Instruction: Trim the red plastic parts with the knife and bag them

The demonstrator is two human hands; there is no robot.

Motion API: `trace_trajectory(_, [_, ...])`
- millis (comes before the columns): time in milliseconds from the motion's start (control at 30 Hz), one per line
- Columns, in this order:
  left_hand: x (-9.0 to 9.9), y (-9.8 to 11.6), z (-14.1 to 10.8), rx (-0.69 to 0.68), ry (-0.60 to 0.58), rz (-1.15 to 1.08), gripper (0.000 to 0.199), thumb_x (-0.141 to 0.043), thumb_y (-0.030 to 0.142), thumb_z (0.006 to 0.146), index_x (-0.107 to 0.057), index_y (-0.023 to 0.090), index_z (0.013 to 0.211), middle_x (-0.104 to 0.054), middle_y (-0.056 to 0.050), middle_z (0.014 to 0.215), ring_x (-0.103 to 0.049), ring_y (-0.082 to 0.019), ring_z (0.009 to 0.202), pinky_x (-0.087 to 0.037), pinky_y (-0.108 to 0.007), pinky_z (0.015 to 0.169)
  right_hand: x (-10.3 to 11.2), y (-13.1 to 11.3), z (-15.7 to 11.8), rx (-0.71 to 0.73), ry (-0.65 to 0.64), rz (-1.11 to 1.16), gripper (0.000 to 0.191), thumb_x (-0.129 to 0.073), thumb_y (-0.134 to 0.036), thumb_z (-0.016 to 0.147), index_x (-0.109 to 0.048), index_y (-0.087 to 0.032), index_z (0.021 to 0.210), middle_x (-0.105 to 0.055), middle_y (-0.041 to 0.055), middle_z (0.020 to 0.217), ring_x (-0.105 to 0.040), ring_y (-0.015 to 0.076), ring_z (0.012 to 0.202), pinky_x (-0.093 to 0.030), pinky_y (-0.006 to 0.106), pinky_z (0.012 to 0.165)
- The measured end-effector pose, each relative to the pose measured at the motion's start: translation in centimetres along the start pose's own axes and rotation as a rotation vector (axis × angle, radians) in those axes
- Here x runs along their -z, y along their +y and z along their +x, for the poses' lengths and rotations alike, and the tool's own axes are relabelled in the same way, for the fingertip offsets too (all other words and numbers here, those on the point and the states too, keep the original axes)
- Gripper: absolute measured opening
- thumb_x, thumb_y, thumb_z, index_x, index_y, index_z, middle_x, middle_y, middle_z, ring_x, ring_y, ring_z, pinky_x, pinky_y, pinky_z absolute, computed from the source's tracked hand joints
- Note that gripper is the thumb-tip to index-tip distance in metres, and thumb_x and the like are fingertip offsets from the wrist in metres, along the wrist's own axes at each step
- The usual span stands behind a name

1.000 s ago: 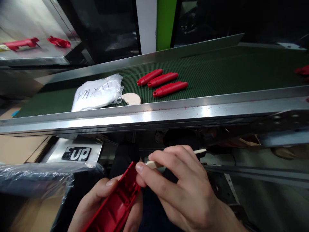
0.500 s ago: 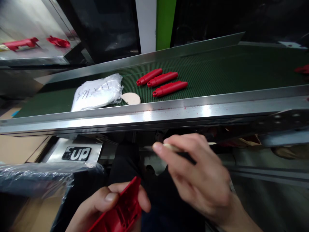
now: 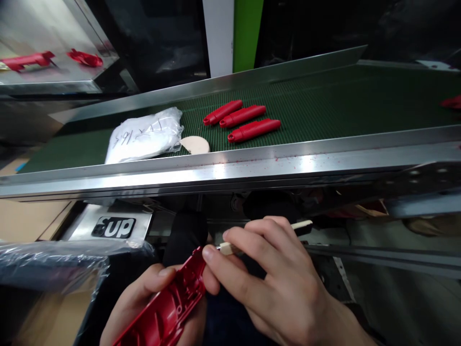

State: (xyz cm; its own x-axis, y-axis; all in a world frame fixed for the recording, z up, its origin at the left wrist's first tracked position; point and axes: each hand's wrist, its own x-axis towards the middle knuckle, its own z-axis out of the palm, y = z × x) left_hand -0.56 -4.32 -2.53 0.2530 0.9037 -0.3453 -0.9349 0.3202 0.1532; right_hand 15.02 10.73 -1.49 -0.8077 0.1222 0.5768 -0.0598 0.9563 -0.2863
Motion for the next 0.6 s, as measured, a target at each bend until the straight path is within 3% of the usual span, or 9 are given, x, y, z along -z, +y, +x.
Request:
trace_trajectory(133, [0.4,-0.7,0.4,-0.061,-0.117,0.089,0.046,-0.039,0.037,0.092,-0.066,0.007,0.112,-0.068,-0.010,0.073,-0.063,-0.014,0.055,-0.047,-0.021,0.054,0.1,-0.1,0.2,-0.045,0.031,-0.059,0.039,-0.055,-0.003,0.084,-0.065,-0.023,0.117,-0.065,0.0068,0.108,-0.061,0.0217,0.098,-0.050,0.039,0.083])
trace_trajectory(233, [0.4,-1.0,0.8,-0.123,-0.163,0.090,0.050,-0.028,0.037,0.096,-0.061,0.009,0.121,-0.071,-0.014,0.078,-0.064,-0.014,0.054,-0.045,-0.018,0.045,0.5,-0.6,0.0,-0.120,0.087,-0.029,0.041,-0.058,-0.001,0.083,-0.063,-0.020,0.119,-0.062,0.0084,0.109,-0.061,0.0207,0.100,-0.051,0.034,0.081])
trace_trajectory(367, [-0.3,0.4,1.5,-0.247,-0.031,0.042,0.044,-0.032,0.039,0.098,-0.057,0.012,0.123,-0.068,-0.011,0.086,-0.063,-0.013,0.053,-0.047,-0.017,0.039,0.2,-2.1,-0.7,-0.092,0.011,0.063,0.047,-0.058,-0.003,0.083,-0.059,-0.021,0.127,-0.059,0.0092,0.115,-0.059,0.0220,0.108,-0.052,0.032,0.083])
trace_trajectory(467, [-0.9,1.7,2.0,-0.412,0.102,0.072,0.038,-0.040,0.037,0.096,-0.057,0.012,0.119,-0.065,-0.007,0.084,-0.062,-0.012,0.056,-0.051,-0.019,0.044,-0.8,-3.6,-0.7,-0.118,0.016,0.066,0.040,-0.058,-0.001,0.082,-0.065,-0.019,0.117,-0.064,0.0078,0.108,-0.061,0.0191,0.100,-0.053,0.030,0.081])
trace_trajectory(600, [-1.4,2.2,2.4,-0.526,0.148,0.153,0.034,-0.037,0.037,0.096,-0.056,0.016,0.115,-0.064,-0.006,0.084,-0.059,-0.012,0.056,-0.050,-0.019,0.045,-1.9,-4.9,-0.1,-0.125,-0.013,0.075,0.032,-0.054,-0.002,0.084,-0.069,-0.019,0.107,-0.069,0.0049,0.100,-0.064,0.0150,0.089,-0.053,0.025,0.070])
